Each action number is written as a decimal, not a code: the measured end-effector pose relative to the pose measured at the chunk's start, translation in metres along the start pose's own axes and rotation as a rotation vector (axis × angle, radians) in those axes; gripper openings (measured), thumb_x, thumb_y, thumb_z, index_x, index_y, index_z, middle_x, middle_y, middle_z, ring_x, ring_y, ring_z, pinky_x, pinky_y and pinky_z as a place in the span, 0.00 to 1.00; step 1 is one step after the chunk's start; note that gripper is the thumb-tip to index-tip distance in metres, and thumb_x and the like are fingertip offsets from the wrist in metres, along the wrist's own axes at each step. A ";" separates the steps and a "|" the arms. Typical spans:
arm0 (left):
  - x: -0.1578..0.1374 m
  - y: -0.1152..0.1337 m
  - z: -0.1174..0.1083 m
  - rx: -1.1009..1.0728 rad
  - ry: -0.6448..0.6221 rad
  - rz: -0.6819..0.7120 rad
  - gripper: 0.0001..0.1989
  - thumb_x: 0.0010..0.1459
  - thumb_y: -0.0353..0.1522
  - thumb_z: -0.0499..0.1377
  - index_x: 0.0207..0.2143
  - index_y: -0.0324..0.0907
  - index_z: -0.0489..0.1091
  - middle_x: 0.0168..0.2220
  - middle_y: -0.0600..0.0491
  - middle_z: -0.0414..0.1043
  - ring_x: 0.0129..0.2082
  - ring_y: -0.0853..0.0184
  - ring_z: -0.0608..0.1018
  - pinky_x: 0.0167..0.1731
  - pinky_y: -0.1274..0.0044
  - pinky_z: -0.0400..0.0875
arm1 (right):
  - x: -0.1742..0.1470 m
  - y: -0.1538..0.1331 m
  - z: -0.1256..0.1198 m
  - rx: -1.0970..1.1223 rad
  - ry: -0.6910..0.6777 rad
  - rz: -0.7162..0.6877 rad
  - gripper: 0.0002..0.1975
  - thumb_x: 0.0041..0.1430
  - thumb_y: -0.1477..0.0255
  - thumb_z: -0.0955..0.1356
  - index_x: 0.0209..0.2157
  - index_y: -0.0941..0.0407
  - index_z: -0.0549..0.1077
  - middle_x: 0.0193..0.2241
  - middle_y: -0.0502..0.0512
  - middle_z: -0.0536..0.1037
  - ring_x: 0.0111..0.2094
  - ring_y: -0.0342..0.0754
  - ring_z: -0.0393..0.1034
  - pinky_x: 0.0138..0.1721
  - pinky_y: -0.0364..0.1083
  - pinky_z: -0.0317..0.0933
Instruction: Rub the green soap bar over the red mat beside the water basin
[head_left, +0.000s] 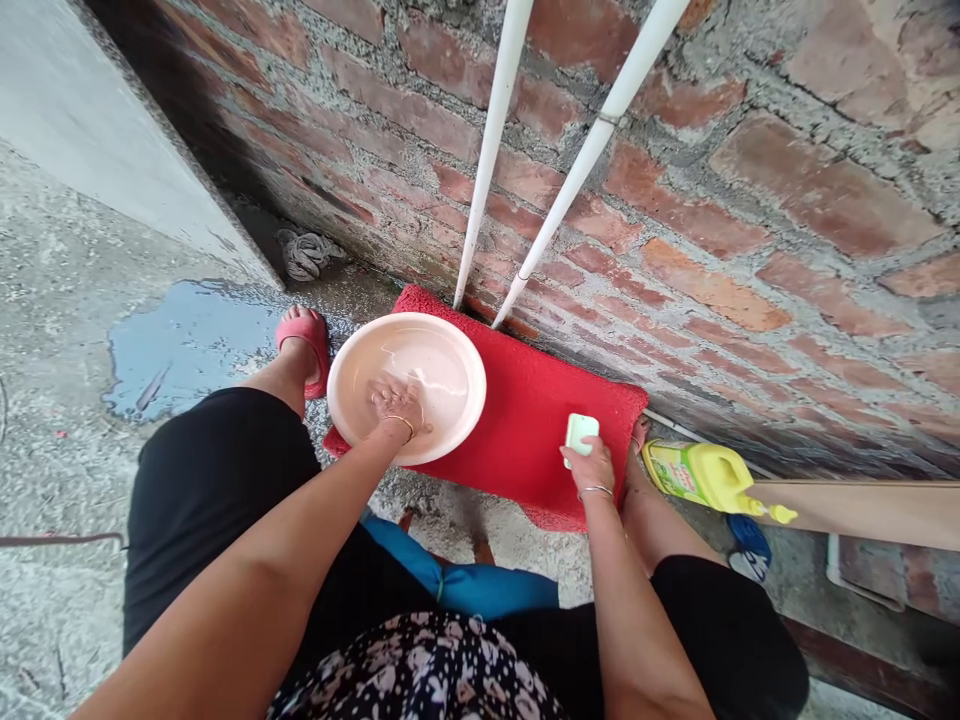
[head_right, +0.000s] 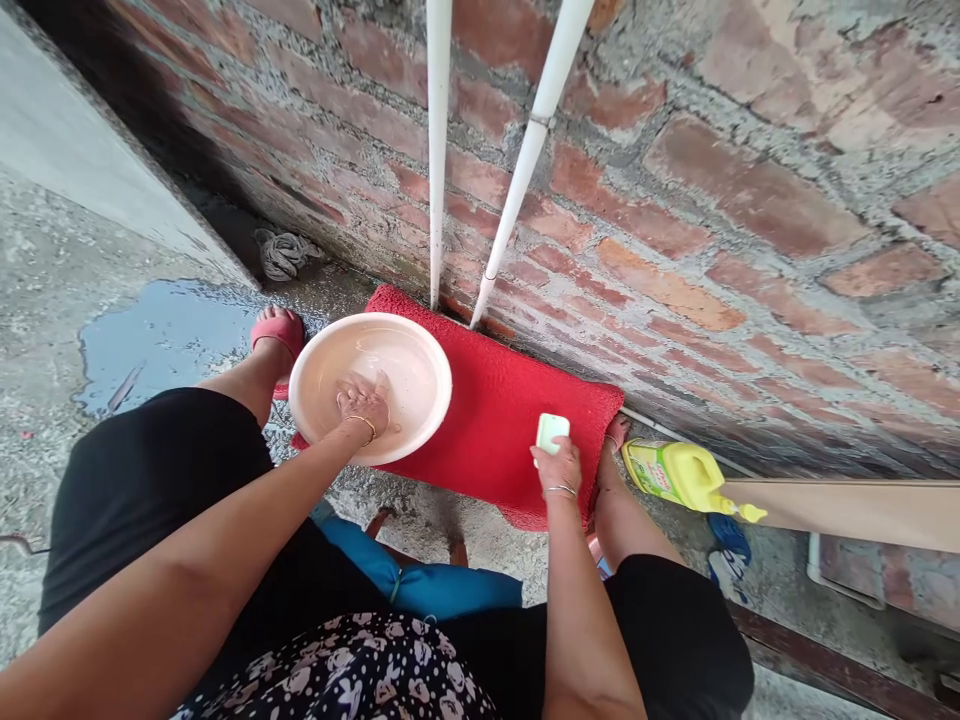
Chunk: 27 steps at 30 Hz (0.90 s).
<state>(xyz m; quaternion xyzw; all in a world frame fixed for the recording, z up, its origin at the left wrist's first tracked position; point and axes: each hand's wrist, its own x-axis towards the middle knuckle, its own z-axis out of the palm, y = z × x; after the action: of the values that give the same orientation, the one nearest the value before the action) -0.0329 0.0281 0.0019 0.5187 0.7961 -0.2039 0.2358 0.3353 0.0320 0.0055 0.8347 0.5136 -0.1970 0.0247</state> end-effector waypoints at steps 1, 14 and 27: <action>0.000 0.000 0.001 0.006 0.000 0.000 0.64 0.39 0.48 0.68 0.68 0.38 0.33 0.66 0.26 0.33 0.63 0.29 0.45 0.54 0.51 0.50 | 0.004 0.018 -0.004 0.015 0.012 0.064 0.26 0.47 0.58 0.71 0.46 0.53 0.68 0.41 0.57 0.71 0.41 0.51 0.69 0.42 0.46 0.61; -0.002 -0.001 -0.002 0.039 0.009 0.007 0.62 0.40 0.50 0.66 0.68 0.42 0.34 0.66 0.28 0.37 0.63 0.30 0.46 0.53 0.52 0.54 | -0.058 -0.047 0.024 0.053 -0.058 -0.126 0.22 0.47 0.56 0.70 0.42 0.51 0.69 0.41 0.53 0.73 0.40 0.49 0.69 0.38 0.44 0.60; -0.002 -0.001 -0.001 0.051 0.017 0.009 0.61 0.41 0.48 0.65 0.68 0.41 0.33 0.66 0.28 0.36 0.63 0.31 0.47 0.53 0.52 0.54 | -0.039 0.020 -0.023 -0.308 -0.260 0.119 0.25 0.50 0.55 0.68 0.47 0.54 0.69 0.45 0.62 0.72 0.44 0.54 0.71 0.37 0.47 0.60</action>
<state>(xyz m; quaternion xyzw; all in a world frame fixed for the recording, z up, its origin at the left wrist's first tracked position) -0.0328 0.0267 0.0042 0.5297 0.7904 -0.2185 0.2168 0.3446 -0.0048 0.0371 0.8175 0.4798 -0.2204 0.2300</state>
